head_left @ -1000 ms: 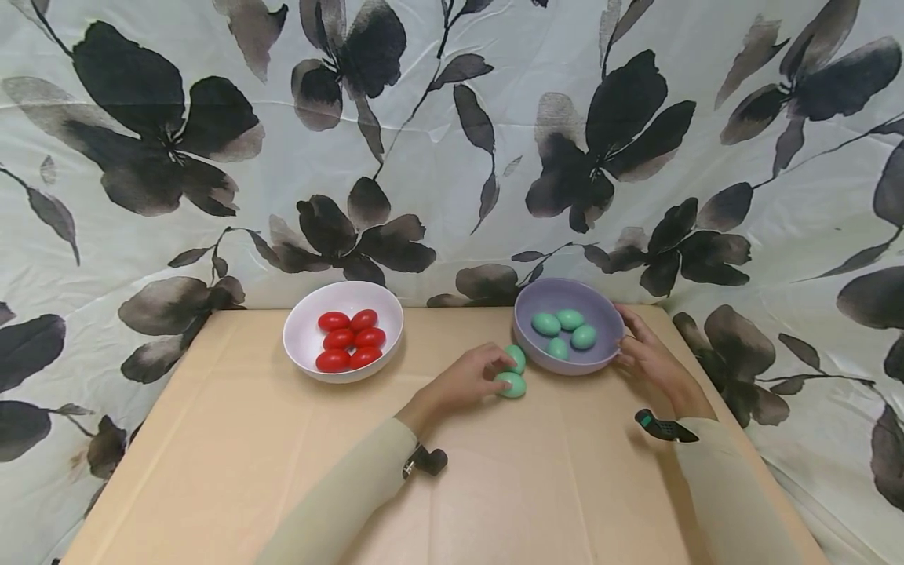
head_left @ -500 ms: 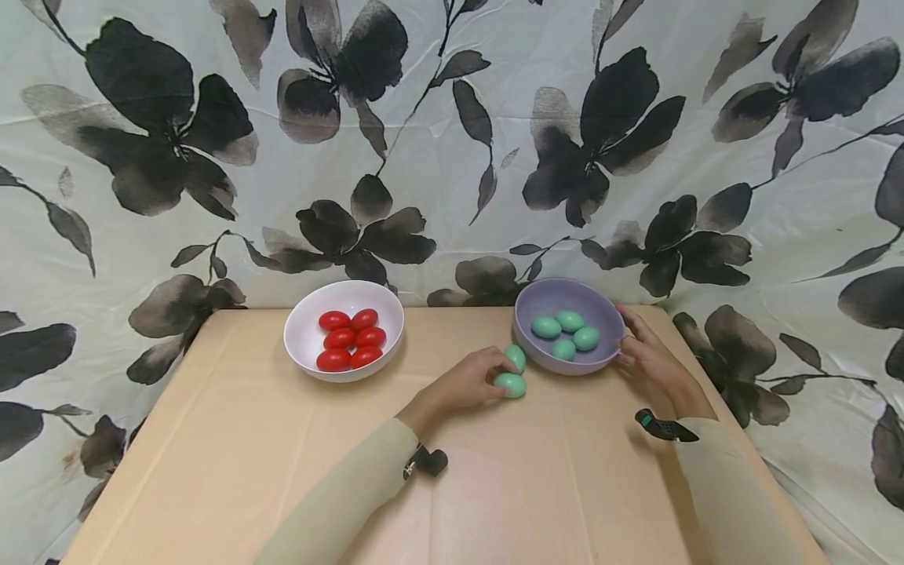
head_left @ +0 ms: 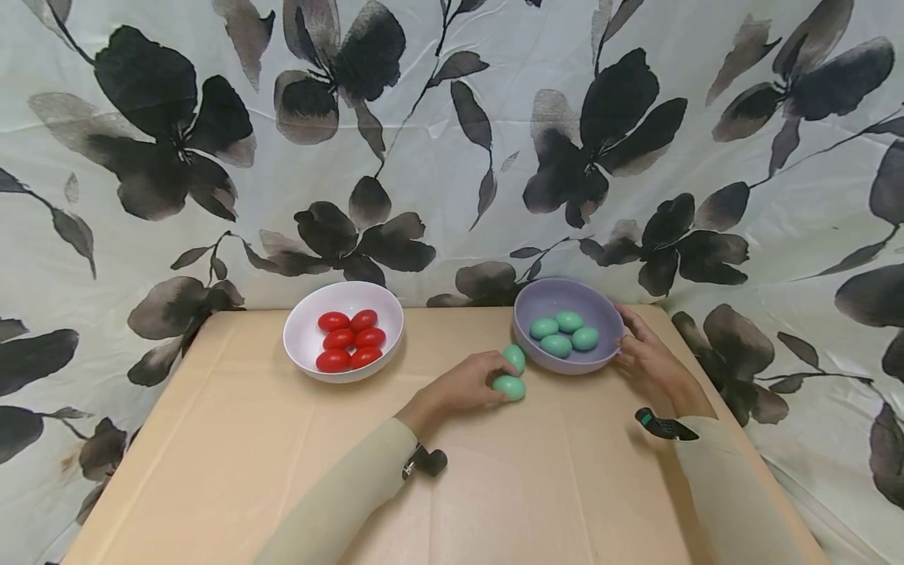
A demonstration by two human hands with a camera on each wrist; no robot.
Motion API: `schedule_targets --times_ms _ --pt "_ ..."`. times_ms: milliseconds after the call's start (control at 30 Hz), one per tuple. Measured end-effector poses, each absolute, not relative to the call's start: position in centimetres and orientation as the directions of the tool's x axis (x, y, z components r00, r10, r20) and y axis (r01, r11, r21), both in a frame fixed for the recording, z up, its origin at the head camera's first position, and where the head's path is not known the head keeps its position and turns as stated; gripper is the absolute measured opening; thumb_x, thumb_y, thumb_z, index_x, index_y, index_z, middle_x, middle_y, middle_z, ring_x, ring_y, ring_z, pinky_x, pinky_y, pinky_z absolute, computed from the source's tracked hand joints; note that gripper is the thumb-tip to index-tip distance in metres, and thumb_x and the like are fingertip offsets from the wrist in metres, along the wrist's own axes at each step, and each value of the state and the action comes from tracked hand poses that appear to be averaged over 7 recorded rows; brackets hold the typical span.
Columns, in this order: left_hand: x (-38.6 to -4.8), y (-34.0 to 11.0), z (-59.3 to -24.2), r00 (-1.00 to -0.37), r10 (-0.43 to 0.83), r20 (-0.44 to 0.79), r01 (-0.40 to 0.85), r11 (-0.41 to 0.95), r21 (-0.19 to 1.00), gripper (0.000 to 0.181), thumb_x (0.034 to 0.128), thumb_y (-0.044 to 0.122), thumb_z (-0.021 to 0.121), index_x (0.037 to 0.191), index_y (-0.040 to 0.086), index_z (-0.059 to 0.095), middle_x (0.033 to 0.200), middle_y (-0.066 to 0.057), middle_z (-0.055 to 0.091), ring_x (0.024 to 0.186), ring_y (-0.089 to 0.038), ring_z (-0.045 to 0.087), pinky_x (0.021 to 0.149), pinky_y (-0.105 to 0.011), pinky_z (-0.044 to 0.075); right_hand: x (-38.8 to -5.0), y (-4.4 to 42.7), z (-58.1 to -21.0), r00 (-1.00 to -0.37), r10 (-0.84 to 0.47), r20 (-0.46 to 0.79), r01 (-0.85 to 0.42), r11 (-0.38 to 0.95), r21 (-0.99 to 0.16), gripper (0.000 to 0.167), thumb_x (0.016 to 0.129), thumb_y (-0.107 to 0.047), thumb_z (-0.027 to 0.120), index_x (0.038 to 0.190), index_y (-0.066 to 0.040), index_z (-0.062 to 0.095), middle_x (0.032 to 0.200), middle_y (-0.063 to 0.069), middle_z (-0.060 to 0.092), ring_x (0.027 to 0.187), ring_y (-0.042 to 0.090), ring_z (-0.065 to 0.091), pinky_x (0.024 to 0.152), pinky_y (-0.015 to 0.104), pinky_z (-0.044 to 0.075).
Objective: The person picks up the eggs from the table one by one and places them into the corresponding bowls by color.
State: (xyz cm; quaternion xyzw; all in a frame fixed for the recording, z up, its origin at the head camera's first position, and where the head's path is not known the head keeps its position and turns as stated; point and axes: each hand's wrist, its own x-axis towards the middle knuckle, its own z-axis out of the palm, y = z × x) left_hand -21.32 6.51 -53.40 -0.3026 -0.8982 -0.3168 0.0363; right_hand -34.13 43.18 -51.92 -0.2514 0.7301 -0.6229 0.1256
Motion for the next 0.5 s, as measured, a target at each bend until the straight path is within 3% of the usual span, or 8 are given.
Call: schedule_targets --times_ms 500 --pt "-21.33 6.31 -53.55 -0.807 0.534 0.252 0.575 0.611 0.544 0.037 0.0884 0.019 0.078 0.124 0.016 0.069 0.12 0.003 0.065 0.106 -0.01 0.056 0.095 -0.02 0.048 -34.12 43.06 -51.93 -0.841 -0.525 0.129 -0.212 0.1 -0.972 0.075 0.101 0.001 0.042 0.165 -0.015 0.006 0.169 0.015 0.0 0.139 0.022 0.037 0.094 0.022 0.055"
